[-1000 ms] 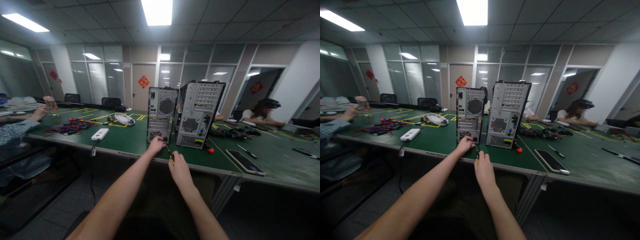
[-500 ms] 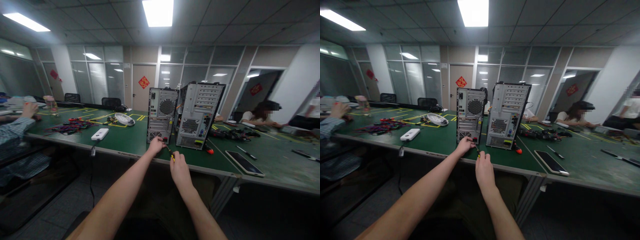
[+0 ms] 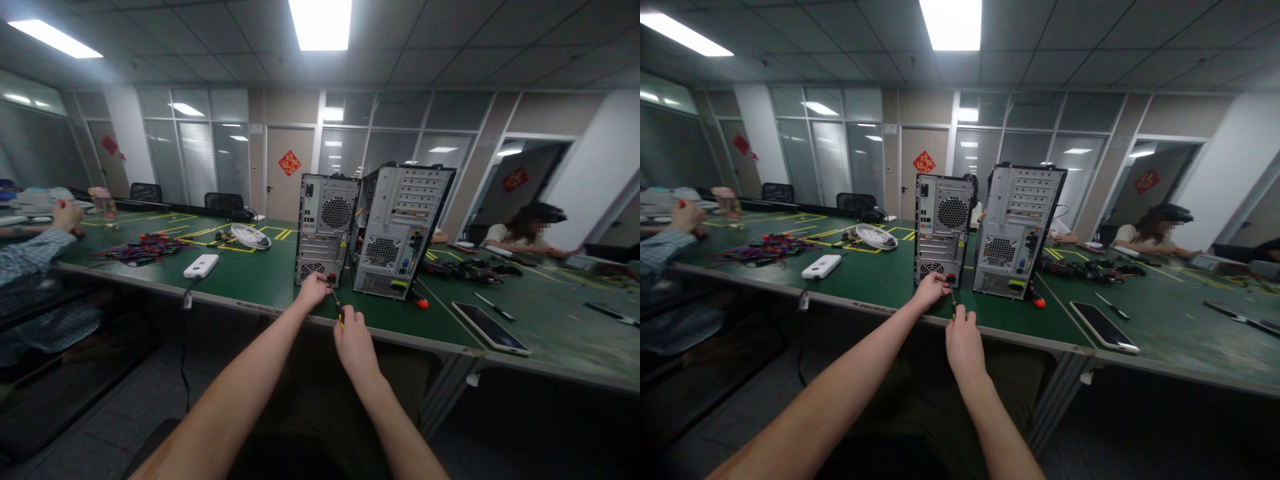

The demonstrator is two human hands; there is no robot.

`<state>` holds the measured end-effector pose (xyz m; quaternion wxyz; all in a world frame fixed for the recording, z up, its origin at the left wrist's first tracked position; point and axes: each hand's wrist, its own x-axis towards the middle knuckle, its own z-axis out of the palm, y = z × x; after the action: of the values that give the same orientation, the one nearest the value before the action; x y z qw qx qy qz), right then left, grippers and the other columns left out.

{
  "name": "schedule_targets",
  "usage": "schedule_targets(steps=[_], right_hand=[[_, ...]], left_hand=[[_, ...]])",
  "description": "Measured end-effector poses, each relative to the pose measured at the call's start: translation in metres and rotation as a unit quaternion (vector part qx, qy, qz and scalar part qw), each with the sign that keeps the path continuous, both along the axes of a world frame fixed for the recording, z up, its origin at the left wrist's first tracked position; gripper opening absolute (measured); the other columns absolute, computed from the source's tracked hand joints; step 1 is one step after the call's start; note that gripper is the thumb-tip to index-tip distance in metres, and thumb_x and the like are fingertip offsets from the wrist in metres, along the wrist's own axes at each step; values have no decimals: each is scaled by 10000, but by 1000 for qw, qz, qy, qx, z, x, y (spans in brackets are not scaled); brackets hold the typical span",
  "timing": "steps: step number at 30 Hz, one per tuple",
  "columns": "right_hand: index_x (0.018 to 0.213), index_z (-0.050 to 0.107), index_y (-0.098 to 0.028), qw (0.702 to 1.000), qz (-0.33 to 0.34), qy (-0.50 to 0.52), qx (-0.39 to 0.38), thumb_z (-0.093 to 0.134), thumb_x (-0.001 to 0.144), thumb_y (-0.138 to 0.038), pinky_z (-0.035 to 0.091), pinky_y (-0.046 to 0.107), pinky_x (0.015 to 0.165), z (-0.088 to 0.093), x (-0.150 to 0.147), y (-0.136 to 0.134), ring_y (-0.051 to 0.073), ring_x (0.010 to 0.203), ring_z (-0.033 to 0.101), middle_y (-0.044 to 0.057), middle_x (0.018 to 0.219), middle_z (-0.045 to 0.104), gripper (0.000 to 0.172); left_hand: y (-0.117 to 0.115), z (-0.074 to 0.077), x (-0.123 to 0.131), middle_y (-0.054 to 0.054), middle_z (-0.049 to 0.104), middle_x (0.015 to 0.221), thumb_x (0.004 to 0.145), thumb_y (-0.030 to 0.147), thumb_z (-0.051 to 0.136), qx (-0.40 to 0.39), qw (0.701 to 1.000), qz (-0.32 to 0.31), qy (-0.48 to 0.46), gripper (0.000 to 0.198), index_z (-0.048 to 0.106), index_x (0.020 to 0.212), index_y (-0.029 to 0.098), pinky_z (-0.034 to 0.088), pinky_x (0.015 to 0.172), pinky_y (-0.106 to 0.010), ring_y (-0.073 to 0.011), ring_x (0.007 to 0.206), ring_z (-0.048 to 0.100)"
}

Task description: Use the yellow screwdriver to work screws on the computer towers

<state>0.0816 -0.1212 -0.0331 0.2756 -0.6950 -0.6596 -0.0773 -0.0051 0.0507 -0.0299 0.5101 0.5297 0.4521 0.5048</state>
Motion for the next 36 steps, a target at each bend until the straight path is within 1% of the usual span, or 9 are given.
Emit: schedule_targets(steps=[3,9,15,23,27,29,32,36], right_hand=[[1194,505,-164,1000,-2,-7,-3,498,1014,-164,399,255,623,1,0,0,163,779,634,58,1017,546,180],[1185,520,-170,998,-26,-55,-23,443,1030,-181,357,251,567,-2,-6,-1,142,716,631,68,1049,534,173],[1198,556,-177,995,-26,-97,-5,434,1010,-123,375,255,609,-10,-6,1,150,739,614,92,1079,507,231],[1218,570,-170,999,-5,-45,29,442,1002,-110,374,262,627,-9,1,3,140,711,562,68,1050,481,258],[1224,576,-174,997,-1,-46,55,433,992,-81,391,265,663,-8,4,2,142,742,565,80,1083,487,288],[1213,567,-172,998,-4,-32,52,446,1007,-118,389,256,643,-7,4,3,136,729,570,76,1078,500,245],[1175,544,-165,999,-12,-3,36,438,1045,-209,387,244,616,-3,2,4,143,742,593,65,1031,544,173],[1135,526,-162,999,-33,21,23,393,1071,-260,400,249,633,0,1,5,168,788,616,48,941,575,176]], left_hand=[[-1,1,-1,-81,746,921,829,64,665,8,1000,2,-1,185,615,980,160,587,730,-279,-160,704,738],[4,-5,-4,-41,726,860,761,13,706,41,997,21,60,256,621,947,167,571,742,-254,-152,733,730],[6,-7,-3,-32,704,857,768,19,713,39,998,15,46,250,619,951,161,569,714,-252,-136,689,710],[0,-2,-3,-59,718,927,794,31,679,20,1000,6,11,243,618,995,153,591,746,-281,-149,701,729],[-3,1,-3,-54,713,891,836,24,612,15,1000,2,3,202,606,990,154,590,707,-259,-146,685,735],[-2,0,-3,-50,708,868,849,27,598,18,1000,3,5,188,602,987,154,586,679,-246,-142,669,732],[1,-2,-2,-35,701,808,873,57,597,14,1000,2,8,177,605,1015,161,589,683,-239,-145,674,736],[5,-4,0,-23,692,769,872,94,638,10,1000,2,2,190,608,1045,167,592,689,-247,-151,674,735]])
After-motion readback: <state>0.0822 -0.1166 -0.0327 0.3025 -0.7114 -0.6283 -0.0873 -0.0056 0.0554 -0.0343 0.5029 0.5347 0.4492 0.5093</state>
